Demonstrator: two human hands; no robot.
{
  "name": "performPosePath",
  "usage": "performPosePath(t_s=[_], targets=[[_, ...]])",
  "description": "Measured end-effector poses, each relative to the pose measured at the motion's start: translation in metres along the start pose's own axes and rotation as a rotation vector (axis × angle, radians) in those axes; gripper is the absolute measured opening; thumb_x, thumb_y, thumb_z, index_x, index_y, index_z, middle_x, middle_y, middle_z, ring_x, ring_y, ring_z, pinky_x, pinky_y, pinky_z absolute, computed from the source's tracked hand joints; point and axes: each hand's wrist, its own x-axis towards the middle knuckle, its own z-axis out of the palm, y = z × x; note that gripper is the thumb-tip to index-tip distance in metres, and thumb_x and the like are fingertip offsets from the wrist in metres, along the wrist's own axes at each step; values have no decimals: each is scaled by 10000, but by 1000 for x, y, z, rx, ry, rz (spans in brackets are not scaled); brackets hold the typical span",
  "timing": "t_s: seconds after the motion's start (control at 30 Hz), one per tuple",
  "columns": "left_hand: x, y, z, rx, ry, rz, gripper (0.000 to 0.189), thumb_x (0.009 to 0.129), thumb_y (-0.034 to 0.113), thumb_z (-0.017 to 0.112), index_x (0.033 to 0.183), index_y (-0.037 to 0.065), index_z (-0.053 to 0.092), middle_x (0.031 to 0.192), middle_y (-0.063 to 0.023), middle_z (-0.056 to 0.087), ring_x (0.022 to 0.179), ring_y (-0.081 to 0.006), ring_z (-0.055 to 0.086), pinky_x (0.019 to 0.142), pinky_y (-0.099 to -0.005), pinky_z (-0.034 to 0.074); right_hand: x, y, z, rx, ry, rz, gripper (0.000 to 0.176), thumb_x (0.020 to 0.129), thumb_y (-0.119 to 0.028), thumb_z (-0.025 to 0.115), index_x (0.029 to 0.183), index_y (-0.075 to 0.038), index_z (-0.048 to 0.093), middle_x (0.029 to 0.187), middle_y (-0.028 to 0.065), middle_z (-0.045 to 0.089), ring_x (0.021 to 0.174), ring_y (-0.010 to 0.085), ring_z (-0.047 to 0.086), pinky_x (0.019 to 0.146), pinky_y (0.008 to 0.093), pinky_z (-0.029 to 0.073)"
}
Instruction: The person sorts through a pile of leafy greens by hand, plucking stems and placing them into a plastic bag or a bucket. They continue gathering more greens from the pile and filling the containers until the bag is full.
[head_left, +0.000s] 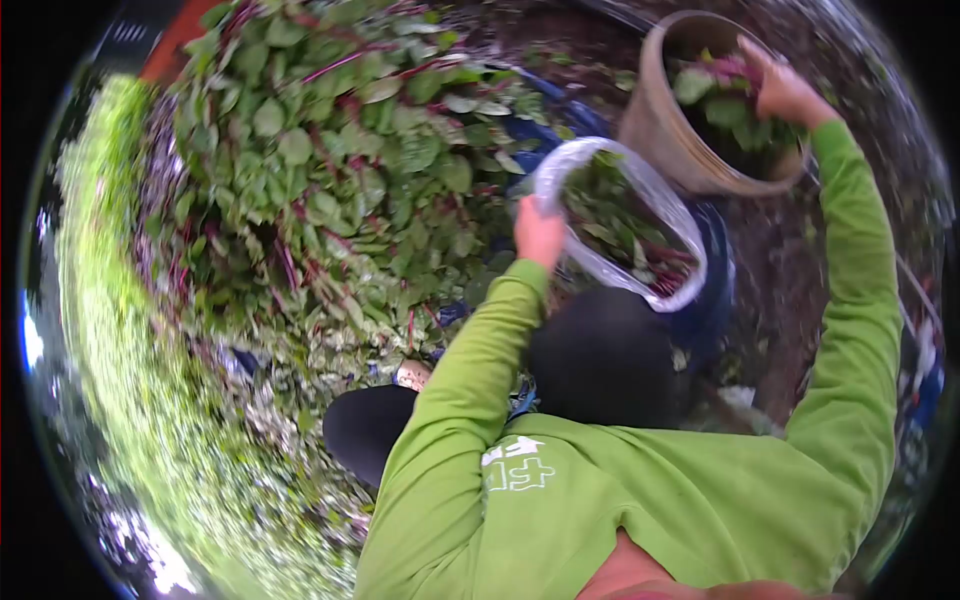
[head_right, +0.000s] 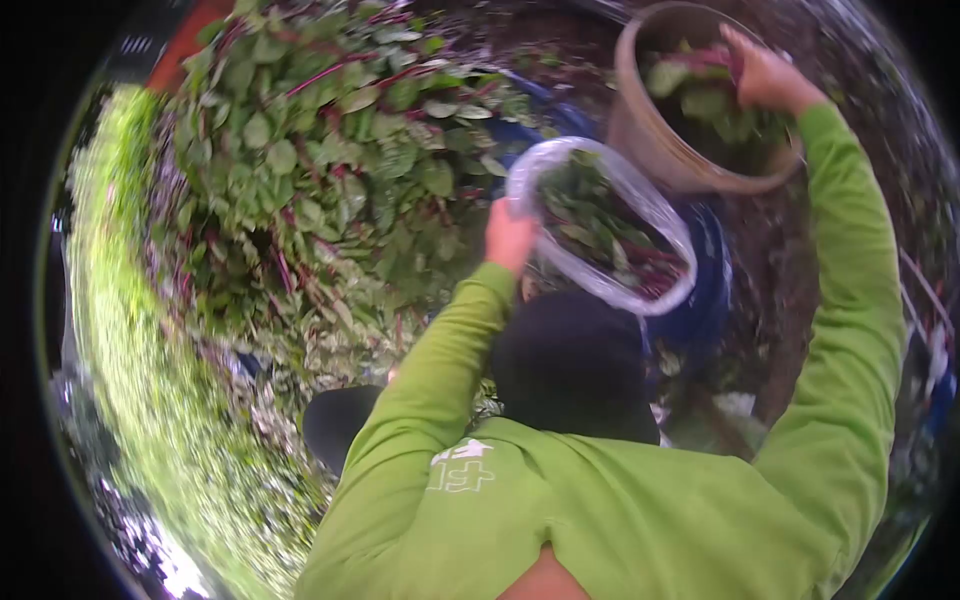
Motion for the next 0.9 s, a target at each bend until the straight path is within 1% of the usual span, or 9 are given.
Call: performPosePath(t_s=[0.1, 0.13, 0.3, 0.43, 0.47, 0.67, 0.77, 0.83, 0.9], targets=[[-15, 4, -26, -384, -160, -179, 342, 836, 1, 546, 1175, 52, 544, 839, -53, 545, 635, -149, 567, 517, -318, 448, -27, -134, -134, 42, -205, 526, 1132, 633, -49, 775, 1644, -170, 279, 1448, 176, 611, 1202, 261, 654, 1005, 324, 541], [-26, 9, -32, -353, -155, -145, 336, 840, -11, 513, 1165, 60, 561, 818, -29, 531, 571, -126, 477, 483, -298, 397, -38, -90, -111, 462, 93, 349, 1084, 605, -85, 804, 1601, -132, 379, 1268, 179, 717, 1087, 284, 691, 975, 380, 543], [-27, -1, -80, -346, -74, -181, 416, 822, -50, 428, 1174, 72, 615, 751, 0, 555, 542, -104, 451, 435, -279, 355, -70, -82, -109, 91, 56, 377, 881, 572, -92, 816, 1406, 40, 566, 1258, 186, 707, 1143, 239, 664, 992, 343, 524], [-20, 12, -94, -152, -163, -251, 392, 809, 54, 534, 1195, 51, 600, 935, -66, 614, 704, -170, 598, 552, -329, 519, -89, -74, -113, 492, 254, 334, 789, 579, -30, 779, 1347, 27, 609, 1205, 101, 718, 1093, 174, 645, 971, 317, 517], [-26, 33, -90, -24, -160, -269, 540, 816, 190, 664, 1318, 12, 574, 1056, -126, 635, 865, -259, 653, 750, -394, 579, -93, -84, -127, 555, 214, 348, 786, 579, -18, 770, 1347, 29, 610, 1212, 90, 712, 1089, 160, 635, 967, 316, 518], [42, 64, -34, 590, -60, 261, 979, 767, 431, 835, 1518, -50, 430, 1335, -267, 627, 1235, -393, 617, 1101, -415, 446, -116, -161, -158, 1053, 291, 73, 580, 740, 59, 704, 1315, 28, 636, 1054, 29, 710, 872, 113, 625, 847, 303, 548], [74, 58, -6, 410, -159, 150, 964, 791, 452, 821, 1516, -47, 430, 1406, -284, 591, 1322, -375, 581, 1122, -409, 432, -110, -159, -127, 1199, 266, -11, 528, 836, -57, 768, 1338, 27, 628, 1058, 73, 719, 924, 143, 652, 871, 323, 548], [72, 59, 2, 397, -171, 142, 687, 865, 358, 796, 1373, -55, 589, 1197, -161, 712, 1064, -235, 673, 940, -361, 512, -104, -190, -110, 1129, 186, 206, 939, 633, 57, 700, 1534, -27, 451, 1311, 111, 670, 1111, 185, 656, 993, 292, 518], [71, 64, 2, 215, -290, 61, 619, 875, 393, 775, 1294, -48, 661, 1083, -142, 753, 948, -256, 704, 867, -377, 541, -95, -223, -74, 1211, 308, 13, 889, 667, 35, 772, 1506, -72, 500, 1112, 111, 716, 921, 190, 678, 845, 308, 567]])
